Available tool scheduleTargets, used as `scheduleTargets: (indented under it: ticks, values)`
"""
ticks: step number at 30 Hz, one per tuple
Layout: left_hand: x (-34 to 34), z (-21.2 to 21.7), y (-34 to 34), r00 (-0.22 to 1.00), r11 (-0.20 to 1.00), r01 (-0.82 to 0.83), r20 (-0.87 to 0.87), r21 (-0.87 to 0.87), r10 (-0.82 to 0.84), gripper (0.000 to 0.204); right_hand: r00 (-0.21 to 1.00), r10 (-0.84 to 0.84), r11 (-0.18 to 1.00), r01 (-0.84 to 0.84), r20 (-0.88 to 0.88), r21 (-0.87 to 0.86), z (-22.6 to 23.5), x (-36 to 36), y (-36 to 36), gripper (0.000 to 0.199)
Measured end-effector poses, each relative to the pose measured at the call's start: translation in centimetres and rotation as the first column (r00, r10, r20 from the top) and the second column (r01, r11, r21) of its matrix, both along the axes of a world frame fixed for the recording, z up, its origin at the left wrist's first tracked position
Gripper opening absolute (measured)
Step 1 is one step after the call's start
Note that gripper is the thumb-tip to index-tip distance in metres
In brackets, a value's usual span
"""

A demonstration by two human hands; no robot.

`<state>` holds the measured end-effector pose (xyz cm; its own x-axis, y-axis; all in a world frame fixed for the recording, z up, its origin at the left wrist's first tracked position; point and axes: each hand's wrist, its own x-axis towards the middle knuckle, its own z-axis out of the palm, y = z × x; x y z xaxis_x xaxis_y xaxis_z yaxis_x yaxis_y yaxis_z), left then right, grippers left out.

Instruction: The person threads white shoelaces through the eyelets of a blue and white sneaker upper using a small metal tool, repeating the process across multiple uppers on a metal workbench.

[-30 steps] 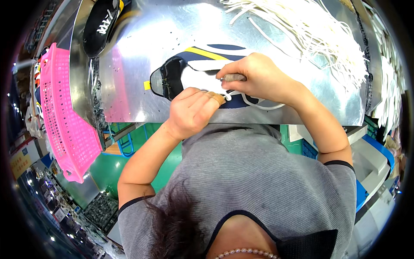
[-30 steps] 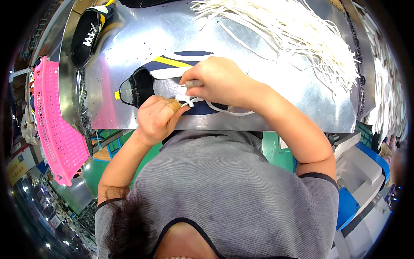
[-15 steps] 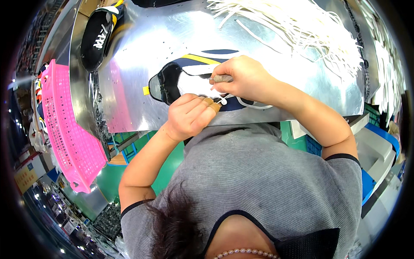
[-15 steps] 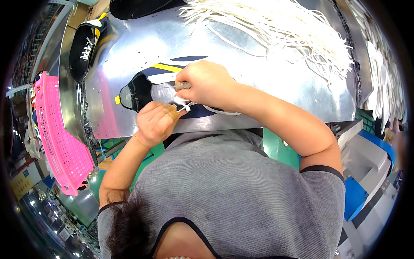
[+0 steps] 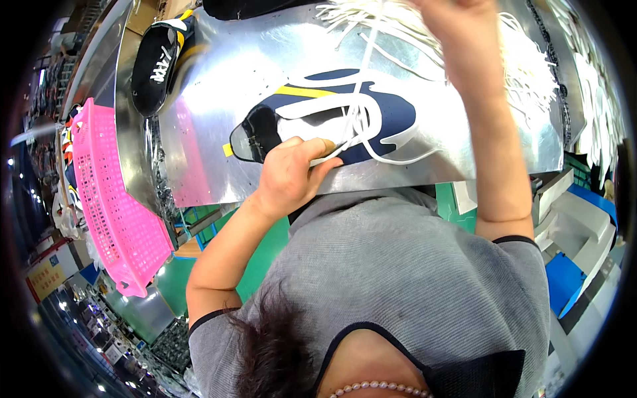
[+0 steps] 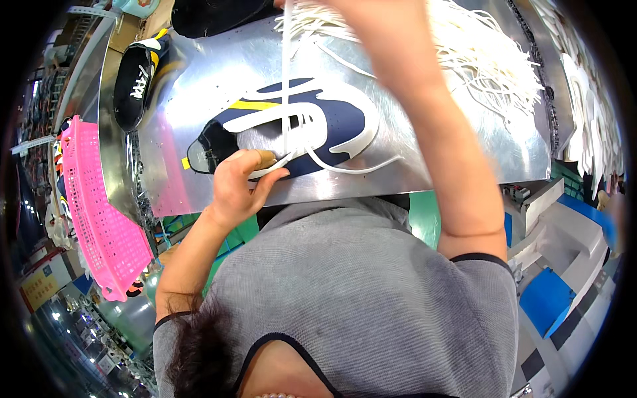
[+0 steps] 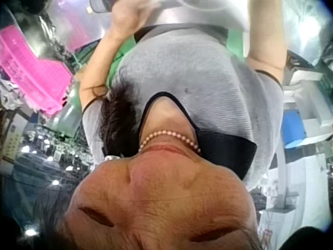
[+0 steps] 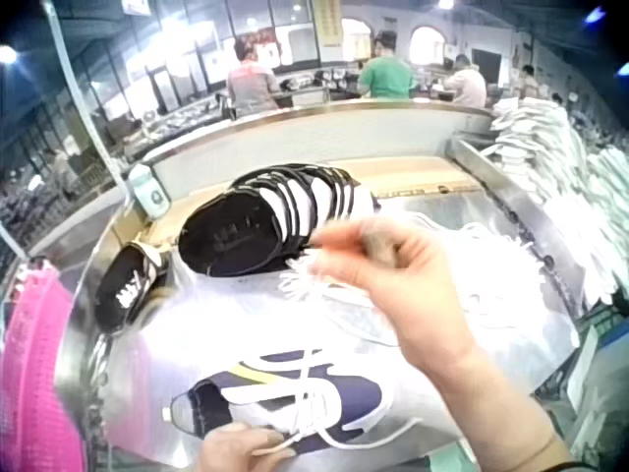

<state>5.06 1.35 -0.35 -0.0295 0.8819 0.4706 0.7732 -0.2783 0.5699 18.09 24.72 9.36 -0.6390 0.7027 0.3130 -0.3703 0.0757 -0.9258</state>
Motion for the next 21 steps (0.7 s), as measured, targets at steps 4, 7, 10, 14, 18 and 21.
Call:
scheduleTargets:
  ticks: [4, 7, 10, 14, 18, 21]
  values:
    - [0.2, 1.8, 0.9, 0.994, 0.964, -0.038, 0.085, -0.261, 0.062, 0.072, 0.947, 0.125, 0.989, -0.093, 0.295, -0.118, -7.4, 0.1, -4.5, 0.013]
    - [0.6, 2.1, 1.2, 0.985, 0.963, -0.089, 0.118, -0.254, 0.122, 0.073, 0.957, 0.151, 0.973, -0.100, 0.248, -0.207, -8.4, 0.0, -4.3, 0.015]
    - [1.9, 2.4, 0.4, 0.956, 0.967, -0.244, -0.186, -0.078, 0.226, 0.063, 0.966, 0.083, 0.980, -0.035, 0.243, -0.195, -9.2, -0.8, -4.0, 0.016]
    - [3.4, 1.4, 0.9, 0.874, 0.941, -0.311, -0.349, 0.130, 0.337, 0.047, 0.978, 0.009, 0.965, 0.045, 0.208, -0.257, -11.4, -1.2, -4.7, 0.015]
    - [3.5, 0.4, 2.0, 0.856, 0.933, -0.332, -0.372, 0.139, 0.360, 0.028, 0.988, -0.032, 0.969, 0.068, 0.153, -0.238, -11.6, -0.9, -5.0, 0.016]
    - [3.1, 0.1, 2.0, 0.843, 0.928, -0.333, -0.388, 0.166, 0.372, 0.024, 0.988, -0.043, 0.976, 0.074, 0.149, -0.207, -11.9, -0.9, -4.9, 0.016]
